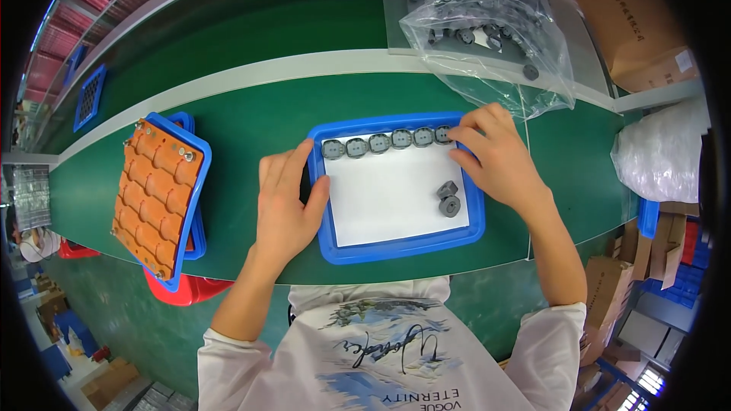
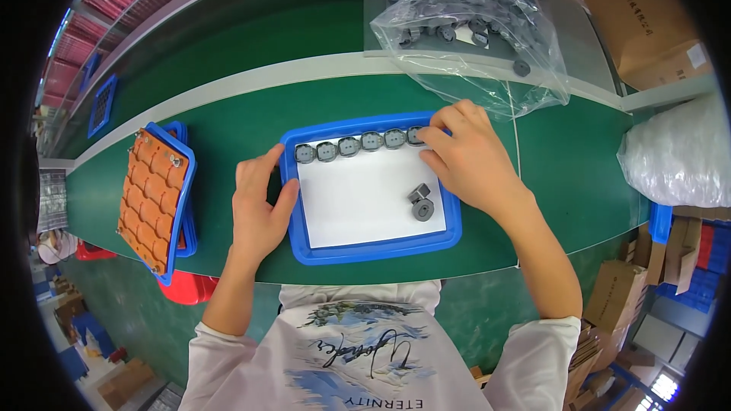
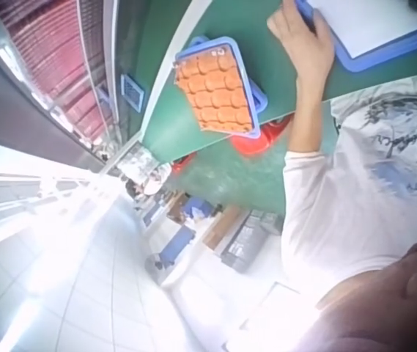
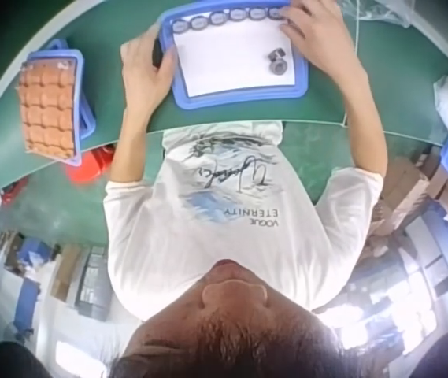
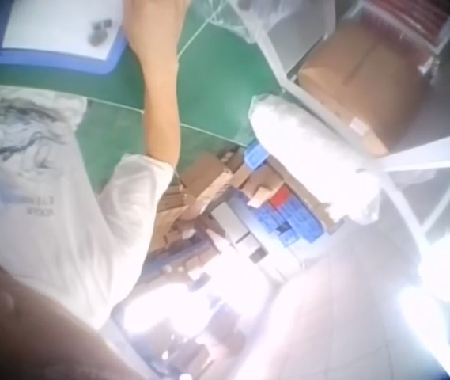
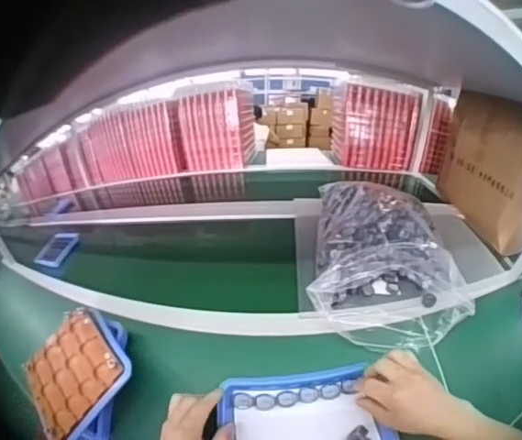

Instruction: The person sorts and arranges small circular electronic components by hand into plastic trays.

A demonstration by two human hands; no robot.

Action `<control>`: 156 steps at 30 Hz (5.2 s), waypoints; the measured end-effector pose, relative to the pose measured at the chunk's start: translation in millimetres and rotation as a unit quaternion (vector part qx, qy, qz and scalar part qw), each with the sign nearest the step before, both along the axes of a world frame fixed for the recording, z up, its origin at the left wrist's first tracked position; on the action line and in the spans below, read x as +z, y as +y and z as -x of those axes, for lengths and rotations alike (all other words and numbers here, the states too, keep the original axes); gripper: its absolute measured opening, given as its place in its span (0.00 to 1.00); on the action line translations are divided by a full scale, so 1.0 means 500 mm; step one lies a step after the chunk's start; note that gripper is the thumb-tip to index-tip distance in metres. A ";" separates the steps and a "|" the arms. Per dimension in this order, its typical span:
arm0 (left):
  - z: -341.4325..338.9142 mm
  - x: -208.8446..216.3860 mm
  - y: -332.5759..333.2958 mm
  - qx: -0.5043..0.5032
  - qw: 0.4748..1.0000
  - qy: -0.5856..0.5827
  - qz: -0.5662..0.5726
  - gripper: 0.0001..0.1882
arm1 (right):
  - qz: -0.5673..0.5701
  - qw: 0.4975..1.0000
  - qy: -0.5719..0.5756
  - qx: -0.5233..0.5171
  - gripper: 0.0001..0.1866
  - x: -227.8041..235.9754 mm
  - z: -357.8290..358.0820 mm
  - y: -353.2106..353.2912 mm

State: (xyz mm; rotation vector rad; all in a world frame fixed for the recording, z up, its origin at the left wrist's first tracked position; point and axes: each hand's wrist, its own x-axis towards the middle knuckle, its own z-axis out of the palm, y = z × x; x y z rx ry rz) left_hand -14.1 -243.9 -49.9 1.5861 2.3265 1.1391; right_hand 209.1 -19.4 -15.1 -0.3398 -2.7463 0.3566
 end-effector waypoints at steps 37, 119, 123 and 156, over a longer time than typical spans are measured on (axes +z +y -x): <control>0.001 0.001 0.009 -0.115 0.982 0.149 -0.026 0.16 | 0.094 0.990 -0.099 0.044 0.17 0.000 0.089 -0.173; -0.034 0.126 0.539 -0.063 0.984 0.136 0.096 0.16 | 0.078 0.943 0.114 -0.302 0.09 -0.114 0.002 0.139; 0.025 0.125 0.411 -0.059 0.996 -0.067 -0.029 0.13 | 0.394 0.848 0.175 -0.307 0.08 -0.072 -0.043 0.109; 0.075 0.006 -0.065 0.034 0.996 0.080 0.008 0.07 | 0.007 0.981 0.034 -0.192 0.10 -0.061 -0.175 -0.048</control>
